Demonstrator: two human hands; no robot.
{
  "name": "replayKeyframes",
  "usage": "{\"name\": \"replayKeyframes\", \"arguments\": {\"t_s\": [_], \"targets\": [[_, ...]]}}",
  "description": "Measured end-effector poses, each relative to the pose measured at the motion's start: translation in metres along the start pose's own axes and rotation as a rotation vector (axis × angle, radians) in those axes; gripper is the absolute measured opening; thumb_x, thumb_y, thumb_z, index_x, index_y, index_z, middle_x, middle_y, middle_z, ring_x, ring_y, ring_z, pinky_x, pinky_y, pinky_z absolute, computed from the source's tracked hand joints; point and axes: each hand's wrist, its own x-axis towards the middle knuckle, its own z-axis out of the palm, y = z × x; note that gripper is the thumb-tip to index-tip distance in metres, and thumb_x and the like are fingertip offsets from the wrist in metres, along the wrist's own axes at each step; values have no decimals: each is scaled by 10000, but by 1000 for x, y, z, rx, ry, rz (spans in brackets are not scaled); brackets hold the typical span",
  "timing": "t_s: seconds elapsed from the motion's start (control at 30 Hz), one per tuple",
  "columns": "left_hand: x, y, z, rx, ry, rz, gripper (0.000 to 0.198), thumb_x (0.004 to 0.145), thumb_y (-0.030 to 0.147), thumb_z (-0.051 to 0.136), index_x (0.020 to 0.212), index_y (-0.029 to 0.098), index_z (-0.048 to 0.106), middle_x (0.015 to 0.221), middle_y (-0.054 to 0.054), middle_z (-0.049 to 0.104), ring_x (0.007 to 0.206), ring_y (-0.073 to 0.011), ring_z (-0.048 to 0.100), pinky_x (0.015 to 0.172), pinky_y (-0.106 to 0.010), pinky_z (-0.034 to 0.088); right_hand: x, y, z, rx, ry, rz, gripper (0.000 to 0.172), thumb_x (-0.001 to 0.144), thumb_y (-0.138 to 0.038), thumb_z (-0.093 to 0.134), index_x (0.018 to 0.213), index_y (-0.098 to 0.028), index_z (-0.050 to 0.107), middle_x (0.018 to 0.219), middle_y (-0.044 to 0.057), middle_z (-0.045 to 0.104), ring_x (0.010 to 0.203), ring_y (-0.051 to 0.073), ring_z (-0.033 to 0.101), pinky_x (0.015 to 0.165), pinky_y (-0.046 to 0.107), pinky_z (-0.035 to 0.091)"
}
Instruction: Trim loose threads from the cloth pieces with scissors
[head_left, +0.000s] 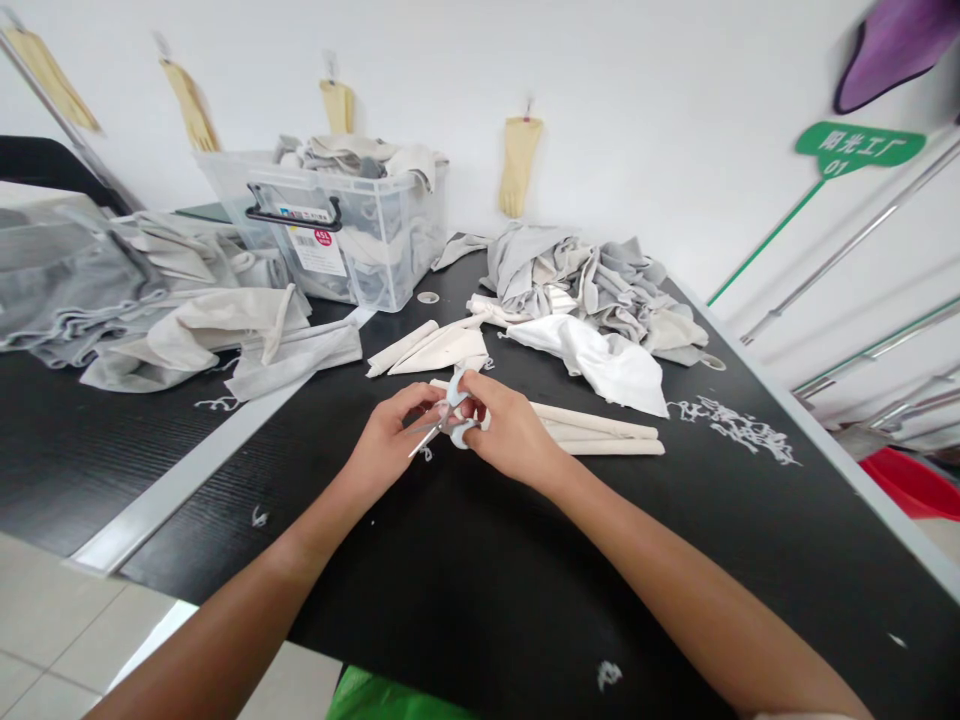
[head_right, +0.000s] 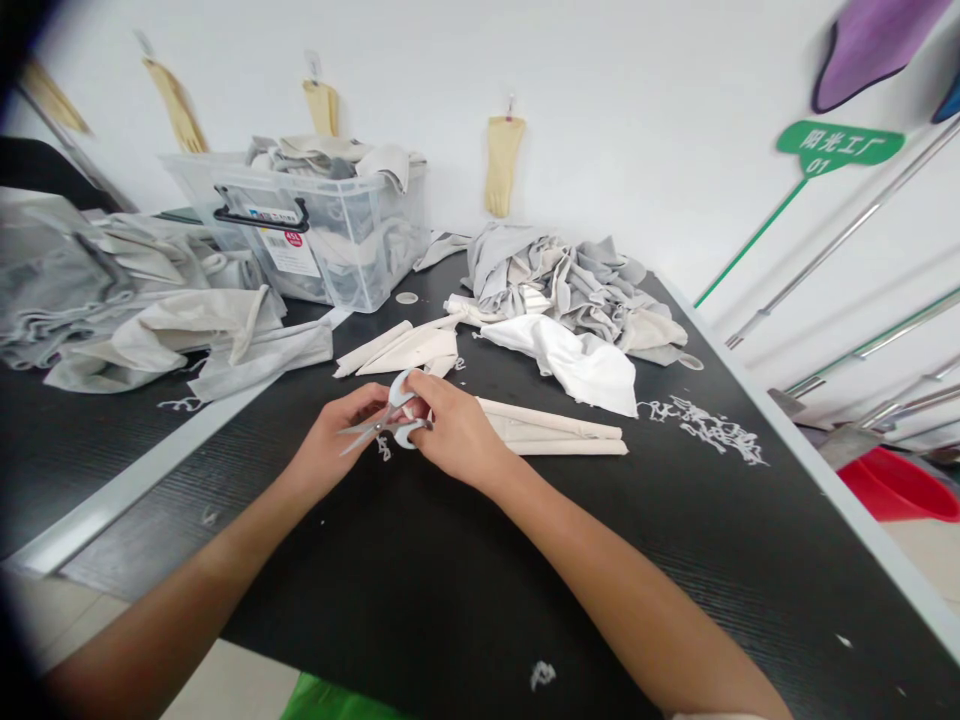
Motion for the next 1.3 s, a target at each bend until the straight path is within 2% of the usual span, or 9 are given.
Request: {"name": "replayKeyframes", "arguments": {"t_s": [0.13, 0.23, 0.4, 0.67, 0.83, 1.07, 1.2, 1.3], "targets": [[1, 2, 0, -16, 72, -9, 263, 958, 442, 695, 1044, 206, 771, 1102, -70, 773, 1021, -247, 695, 957, -341, 528, 4, 6, -4, 265, -45, 106, 293, 771, -163, 690, 973, -265, 505, 928, -11, 685, 857, 186, 665, 822, 309, 521], [1, 4, 1, -17, 65, -10, 273, 978, 441, 675, 1084, 205, 759, 1125, -70, 771, 1023, -233, 692, 968, -334, 521, 8, 13, -7, 376, -23, 121, 308, 772, -226, 755, 955, -257, 509, 919, -2, 668, 897, 197, 682, 856, 321, 542], [1, 3, 3, -30, 18, -37, 272, 965, 457, 688, 1063, 213, 760, 1070, -53, 771, 1029, -234, 697, 954, -326, 534, 9, 16, -7, 296, 16, 99, 290, 792, -270, 759, 956, -259, 520, 895, -10, 652, 830, 181, 655, 809, 309, 538], [0, 2, 5, -180, 65, -95, 224, 924, 401, 757, 1047, 213, 767, 1074, -44, 775, 1032, -226, 702, 977, -321, 524, 5, 11, -9, 214, -19, 67, 315, 781, -216, 699, 1018, -266, 498, 897, -28, 668, 809, 170, 663, 804, 296, 515], [0, 4, 5, -229, 62, -146, 264, 921, 436, 749, 1040, 203, 785, 1086, -60, 779, 1035, -241, 701, 959, -333, 533, 4, 11, -9, 203, -30, 88, 317, 774, -218, 703, 1014, -266, 502, 906, -23, 681, 827, 179, 671, 814, 302, 519], [0, 2, 6, -236, 54, -150, 259, 932, 449, 741, 988, 197, 767, 1009, -45, 771, 982, -214, 695, 937, -316, 527, 8, 17, -13, 360, -151, 166, 338, 756, -312, 820, 909, -239, 528, 883, -15, 671, 788, 161, 648, 763, 285, 525], [0, 5, 6, -204, 56, -129, 239, 951, 432, 729, 991, 202, 781, 978, -33, 755, 925, -183, 666, 888, -288, 505, 10, 16, -29, 401, -299, 236, 374, 777, -441, 860, 934, -228, 595, 748, -20, 684, 695, 171, 645, 688, 291, 509], [0, 5, 6, -182, 52, -135, 269, 959, 447, 714, 1023, 199, 793, 968, -41, 749, 885, -183, 645, 843, -294, 503, 9, 17, -42, 328, -349, 303, 373, 801, -503, 843, 969, -217, 674, 699, -14, 673, 618, 171, 625, 605, 282, 478]]}}
